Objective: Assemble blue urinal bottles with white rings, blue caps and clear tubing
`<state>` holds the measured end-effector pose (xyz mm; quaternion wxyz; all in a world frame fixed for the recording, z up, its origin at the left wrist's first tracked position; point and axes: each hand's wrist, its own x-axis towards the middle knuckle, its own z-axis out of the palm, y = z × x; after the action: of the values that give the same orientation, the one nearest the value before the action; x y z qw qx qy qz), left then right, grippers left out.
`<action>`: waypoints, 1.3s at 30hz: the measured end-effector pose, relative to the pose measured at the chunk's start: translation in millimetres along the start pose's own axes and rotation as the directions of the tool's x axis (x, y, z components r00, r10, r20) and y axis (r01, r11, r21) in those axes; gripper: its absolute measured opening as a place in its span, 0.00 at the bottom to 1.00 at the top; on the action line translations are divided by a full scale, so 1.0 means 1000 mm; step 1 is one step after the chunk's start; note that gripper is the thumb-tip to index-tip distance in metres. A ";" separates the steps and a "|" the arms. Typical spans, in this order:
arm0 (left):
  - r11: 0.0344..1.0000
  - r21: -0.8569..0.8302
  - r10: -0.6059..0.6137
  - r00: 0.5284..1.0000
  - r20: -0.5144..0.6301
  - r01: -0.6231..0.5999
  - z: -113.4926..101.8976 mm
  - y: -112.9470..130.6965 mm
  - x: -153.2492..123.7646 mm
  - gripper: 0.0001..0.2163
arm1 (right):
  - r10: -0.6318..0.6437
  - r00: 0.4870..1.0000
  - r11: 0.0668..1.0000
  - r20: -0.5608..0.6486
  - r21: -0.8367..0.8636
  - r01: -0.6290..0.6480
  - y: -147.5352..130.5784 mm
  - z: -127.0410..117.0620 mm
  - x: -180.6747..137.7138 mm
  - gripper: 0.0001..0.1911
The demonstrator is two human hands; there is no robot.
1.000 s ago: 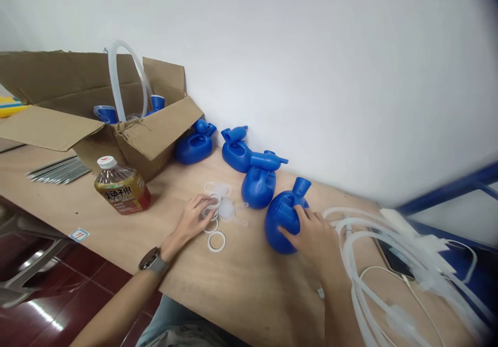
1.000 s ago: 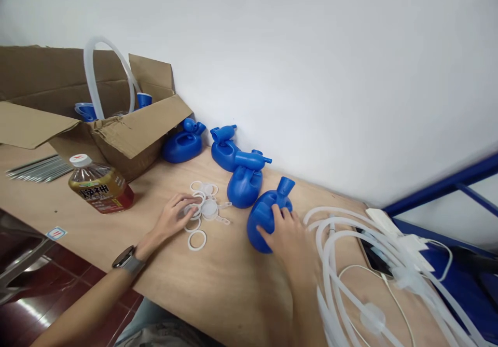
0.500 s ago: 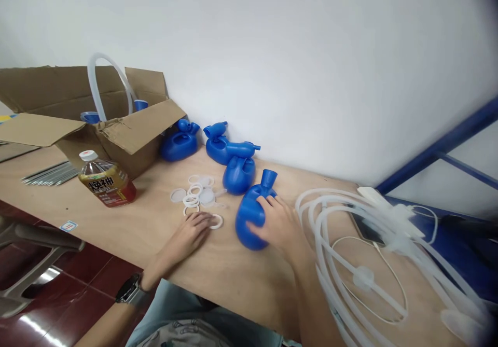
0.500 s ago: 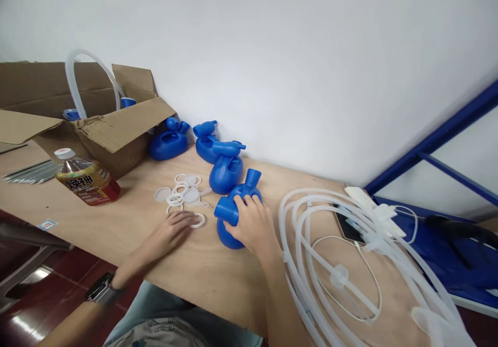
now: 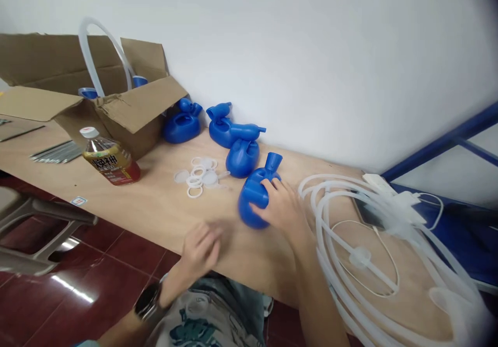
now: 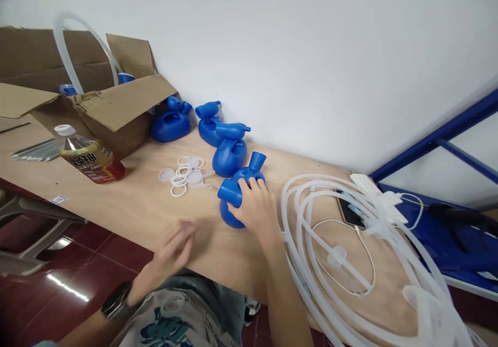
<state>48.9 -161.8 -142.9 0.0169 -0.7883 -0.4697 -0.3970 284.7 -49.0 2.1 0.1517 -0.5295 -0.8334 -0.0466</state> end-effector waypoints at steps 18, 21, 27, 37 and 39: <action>0.682 -0.188 -0.162 0.397 0.903 0.707 -0.069 -0.023 -0.105 0.21 | 0.046 0.998 0.999 0.045 -0.013 -0.046 -0.008 -0.008 -0.002 0.22; 0.662 -0.171 -0.248 0.429 0.869 0.730 -0.069 -0.030 -0.094 0.18 | 0.070 0.995 0.998 0.067 -0.005 -0.070 -0.006 -0.008 -0.002 0.25; 0.689 -0.273 -0.160 0.508 0.846 0.671 -0.114 -0.024 -0.030 0.20 | 0.207 0.974 0.971 0.095 0.100 -0.217 0.004 0.001 -0.011 0.37; 0.408 -0.795 -0.272 0.891 0.363 0.449 -0.017 -0.019 0.146 0.26 | 0.027 0.987 0.956 -0.161 0.292 0.022 0.030 0.007 -0.042 0.38; 0.438 -0.790 -0.206 0.903 0.376 0.429 -0.006 -0.018 0.158 0.26 | 0.089 0.965 0.903 -0.245 0.429 0.026 0.033 0.019 -0.048 0.39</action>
<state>69.9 -39.0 -44.0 -0.5040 -0.6268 -0.3490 -0.4811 328.9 -71.7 -32.7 0.3724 -0.4859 -0.7875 0.0711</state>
